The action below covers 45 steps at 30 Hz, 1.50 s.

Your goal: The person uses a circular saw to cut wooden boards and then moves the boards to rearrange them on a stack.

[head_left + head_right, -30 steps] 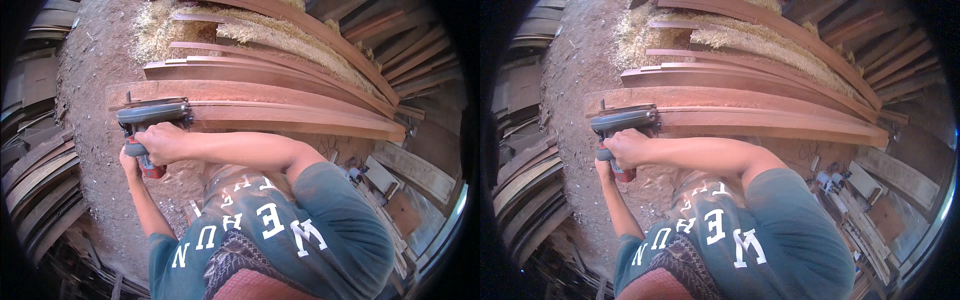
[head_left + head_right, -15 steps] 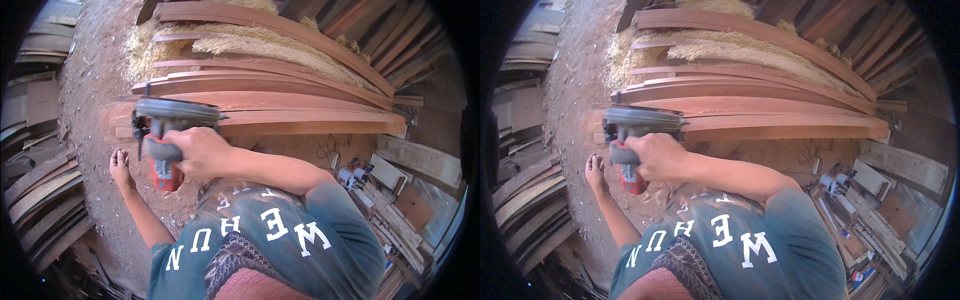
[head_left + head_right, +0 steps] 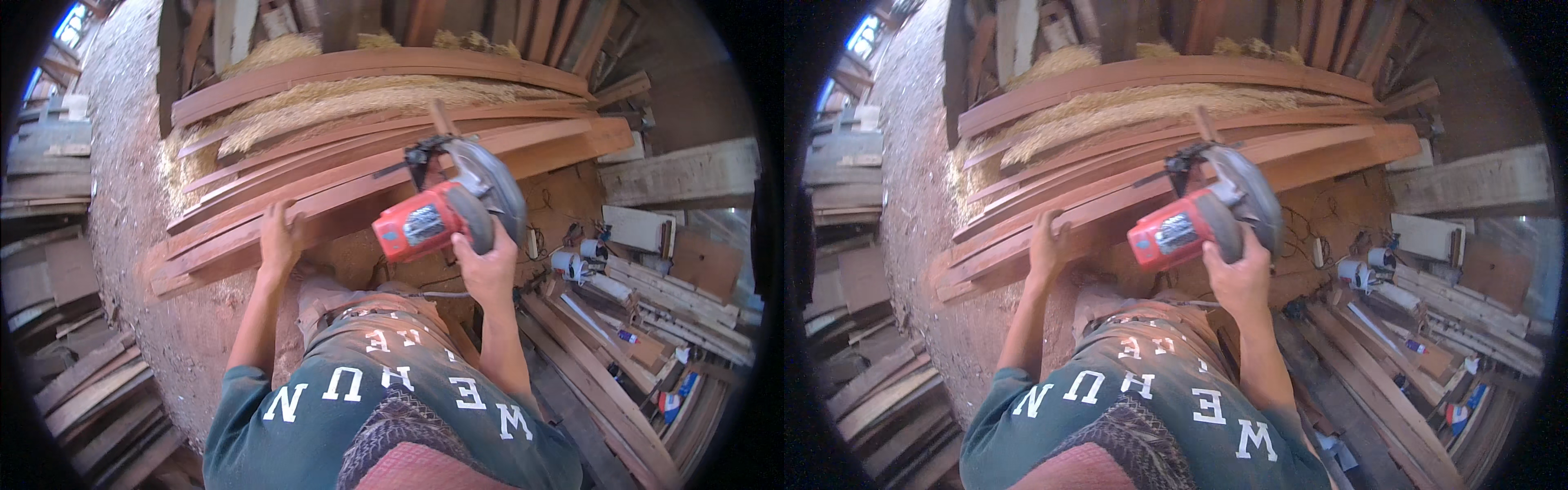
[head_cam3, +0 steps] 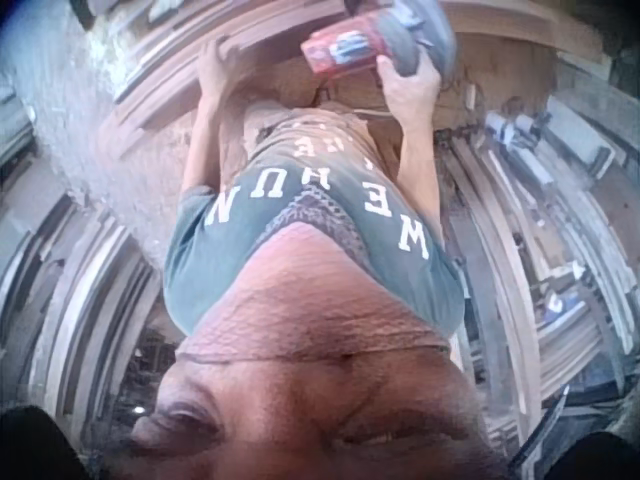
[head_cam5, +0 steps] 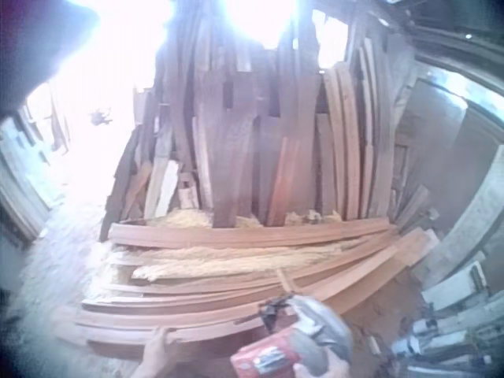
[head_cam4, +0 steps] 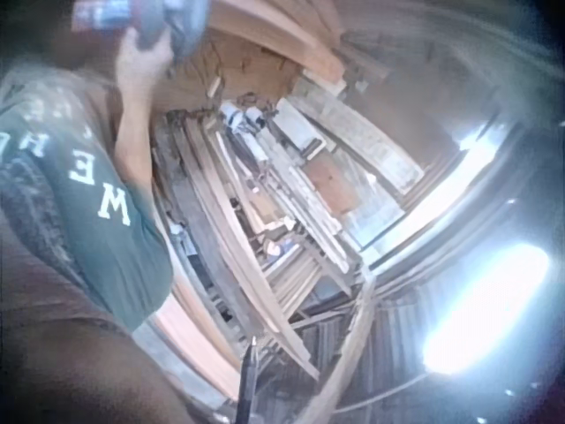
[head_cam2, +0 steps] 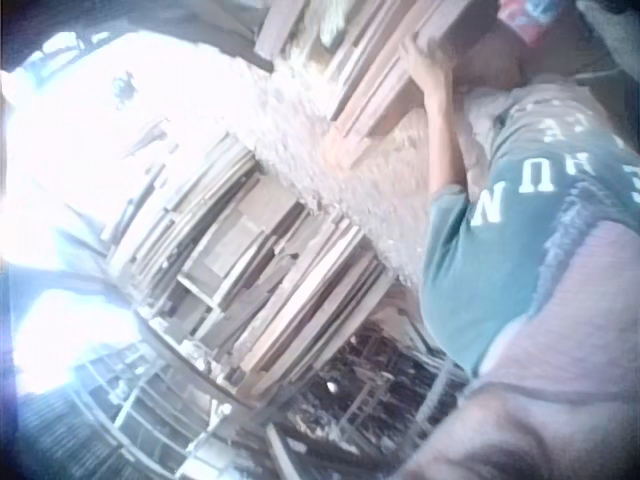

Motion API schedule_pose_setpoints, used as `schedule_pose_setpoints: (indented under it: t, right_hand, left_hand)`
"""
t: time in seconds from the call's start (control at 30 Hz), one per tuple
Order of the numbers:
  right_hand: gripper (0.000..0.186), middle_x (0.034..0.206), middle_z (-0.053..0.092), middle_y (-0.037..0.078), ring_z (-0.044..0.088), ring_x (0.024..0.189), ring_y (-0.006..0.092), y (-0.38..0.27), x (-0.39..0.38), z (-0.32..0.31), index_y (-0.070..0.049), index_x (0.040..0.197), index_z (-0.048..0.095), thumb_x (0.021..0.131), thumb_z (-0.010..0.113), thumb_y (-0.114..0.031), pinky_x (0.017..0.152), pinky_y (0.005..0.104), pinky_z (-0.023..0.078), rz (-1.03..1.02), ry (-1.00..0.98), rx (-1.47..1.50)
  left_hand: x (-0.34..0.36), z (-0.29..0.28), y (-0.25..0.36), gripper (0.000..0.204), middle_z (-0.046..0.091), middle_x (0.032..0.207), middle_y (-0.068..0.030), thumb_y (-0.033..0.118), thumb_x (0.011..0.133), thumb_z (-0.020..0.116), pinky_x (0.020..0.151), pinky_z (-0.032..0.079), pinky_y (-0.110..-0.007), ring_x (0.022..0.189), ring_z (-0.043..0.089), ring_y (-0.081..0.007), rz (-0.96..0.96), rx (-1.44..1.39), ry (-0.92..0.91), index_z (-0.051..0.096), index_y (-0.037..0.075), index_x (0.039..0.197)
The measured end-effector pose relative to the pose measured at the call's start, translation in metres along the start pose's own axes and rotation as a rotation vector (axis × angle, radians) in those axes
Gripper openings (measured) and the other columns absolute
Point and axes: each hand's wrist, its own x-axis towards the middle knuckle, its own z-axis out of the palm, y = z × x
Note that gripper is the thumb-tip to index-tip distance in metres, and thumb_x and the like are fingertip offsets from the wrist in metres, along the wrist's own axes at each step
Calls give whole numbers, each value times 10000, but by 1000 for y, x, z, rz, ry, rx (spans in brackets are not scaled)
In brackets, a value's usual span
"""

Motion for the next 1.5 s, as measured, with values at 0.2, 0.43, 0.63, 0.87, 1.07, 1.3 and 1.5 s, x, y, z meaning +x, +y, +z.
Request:
schedule_pose_setpoints:
  t: [0.2, 0.43, 0.63, 0.87, 1.07, 1.3, 1.5]
  right_hand:
    - [311, 1002, 741, 78, 676, 927, 168, 77, -16, -120, 46, 1172, 684, 879, 748, -38, 872, 336, 536, 232, 357, 69]
    - [421, 931, 718, 61, 573, 574, 70, 126, -25, -184, 45, 1282, 681, 862, 670, 72, 492, 233, 446, 339, 632, 250]
    - [381, 1000, 739, 79, 685, 769, 131, 156, 0, -206, 50, 1244, 684, 863, 697, 39, 682, 273, 543, 362, 678, 193]
    - [324, 860, 708, 75, 604, 591, 89, 142, 77, -205, 53, 1188, 688, 864, 685, 40, 502, 253, 463, 431, 627, 263]
    - [331, 841, 695, 63, 575, 552, 85, 145, 131, -202, 56, 1191, 686, 860, 682, 52, 486, 246, 441, 459, 619, 299]
    - [199, 770, 658, 44, 558, 513, 122, 165, 166, -220, -2, 1060, 662, 872, 729, 4, 471, 272, 436, 479, 573, 253]
    - [187, 737, 637, 30, 551, 500, 120, 185, 183, -240, -9, 1053, 659, 880, 717, 28, 463, 273, 431, 491, 512, 240]
  left_hand:
    - [43, 144, 139, 807, 545, 1469, -187, 394, 866, 807, 1201, 295, -602, 1408, 467, -400, 432, 369, -100, 461, 22, 1493]
    - [96, 229, 127, 799, 579, 1375, -178, 493, 896, 757, 1105, 392, -561, 1310, 537, -365, 392, 411, -255, 469, 21, 1473]
    - [104, 222, 136, 690, 616, 1267, -187, 503, 913, 740, 1025, 445, -544, 1239, 576, -383, 361, 442, -306, 538, 33, 1375]
    - [127, 210, 134, 666, 630, 1263, -217, 322, 801, 824, 1054, 474, -511, 1261, 582, -422, 235, 278, -544, 565, 51, 1352]
    - [158, 220, 131, 737, 714, 1117, -279, 251, 766, 780, 941, 553, -510, 1079, 691, -449, 296, 311, -734, 530, -2, 1412]
    - [203, 234, 109, 401, 737, 1014, -272, 190, 782, 752, 834, 565, -527, 930, 711, -468, 134, 307, -1078, 687, -6, 1126]
    - [222, 222, 136, 451, 752, 1017, -234, 213, 746, 778, 832, 575, -498, 961, 731, -423, 103, 376, -1063, 704, 24, 1149]
